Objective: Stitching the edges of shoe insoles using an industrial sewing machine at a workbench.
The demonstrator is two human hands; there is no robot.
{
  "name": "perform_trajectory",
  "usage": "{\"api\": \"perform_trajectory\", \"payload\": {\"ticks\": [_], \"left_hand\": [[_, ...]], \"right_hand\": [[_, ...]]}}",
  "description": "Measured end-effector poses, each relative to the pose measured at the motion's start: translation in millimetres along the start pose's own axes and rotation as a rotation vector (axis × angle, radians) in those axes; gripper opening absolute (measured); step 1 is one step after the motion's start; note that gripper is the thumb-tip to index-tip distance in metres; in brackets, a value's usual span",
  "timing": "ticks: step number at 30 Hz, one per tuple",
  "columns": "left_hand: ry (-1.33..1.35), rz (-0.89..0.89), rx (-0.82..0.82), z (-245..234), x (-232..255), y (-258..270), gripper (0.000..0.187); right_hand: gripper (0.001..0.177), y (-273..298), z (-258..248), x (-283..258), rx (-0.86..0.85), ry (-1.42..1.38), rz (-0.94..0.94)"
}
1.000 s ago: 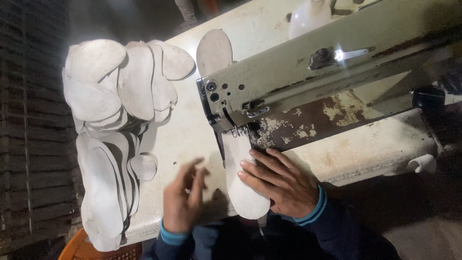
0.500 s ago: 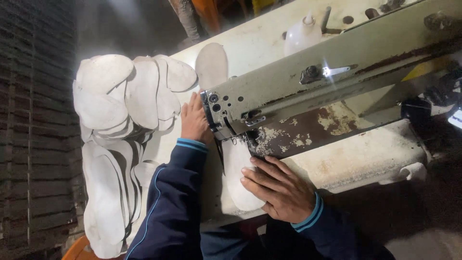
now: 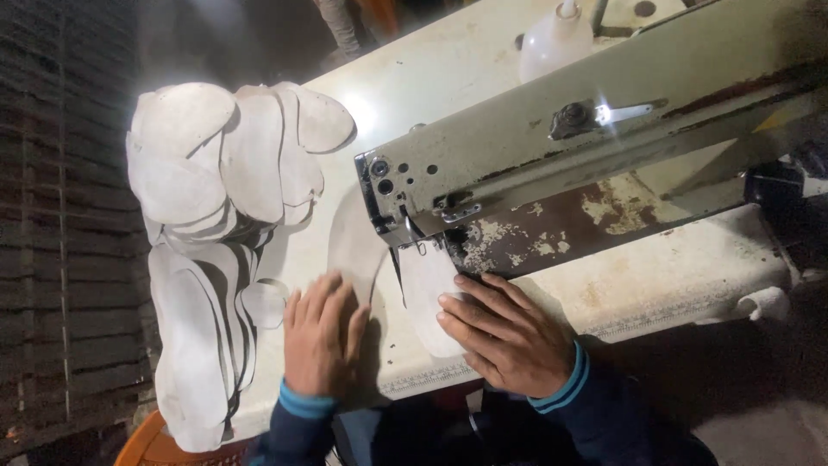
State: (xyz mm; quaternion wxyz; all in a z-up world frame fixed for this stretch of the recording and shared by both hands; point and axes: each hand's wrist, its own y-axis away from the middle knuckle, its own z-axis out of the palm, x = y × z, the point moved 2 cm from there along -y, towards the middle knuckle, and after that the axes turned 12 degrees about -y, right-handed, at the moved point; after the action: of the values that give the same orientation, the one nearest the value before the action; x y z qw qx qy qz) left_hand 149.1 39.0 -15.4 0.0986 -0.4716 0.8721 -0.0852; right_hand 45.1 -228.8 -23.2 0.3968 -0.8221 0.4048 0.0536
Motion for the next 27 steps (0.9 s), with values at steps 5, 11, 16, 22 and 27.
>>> {"api": "perform_trajectory", "payload": {"ticks": [5, 11, 16, 22, 27], "left_hand": [[-0.01, -0.216, 0.104, -12, 5, 43, 0.039], [0.019, -0.418, 0.075, -6, 13, 56, 0.051], [0.215, -0.471, 0.065, -10, 17, 50, 0.034], [0.205, -0.321, 0.434, -54, -15, 47, 0.027], [-0.006, -0.319, 0.687, -102, -72, 63, 0.017]], "right_hand": [[0.034, 0, 4, -2, -0.001, 0.036, 0.001], [0.03, -3, 1, -5, 0.025, 0.082, -0.009], [0.039, 2, 5, -4, 0.02, 0.086, 0.022], [0.035, -5, 2, -7, 0.024, 0.097, 0.01], [0.035, -4, 4, -6, 0.016, 0.114, 0.005]]}}
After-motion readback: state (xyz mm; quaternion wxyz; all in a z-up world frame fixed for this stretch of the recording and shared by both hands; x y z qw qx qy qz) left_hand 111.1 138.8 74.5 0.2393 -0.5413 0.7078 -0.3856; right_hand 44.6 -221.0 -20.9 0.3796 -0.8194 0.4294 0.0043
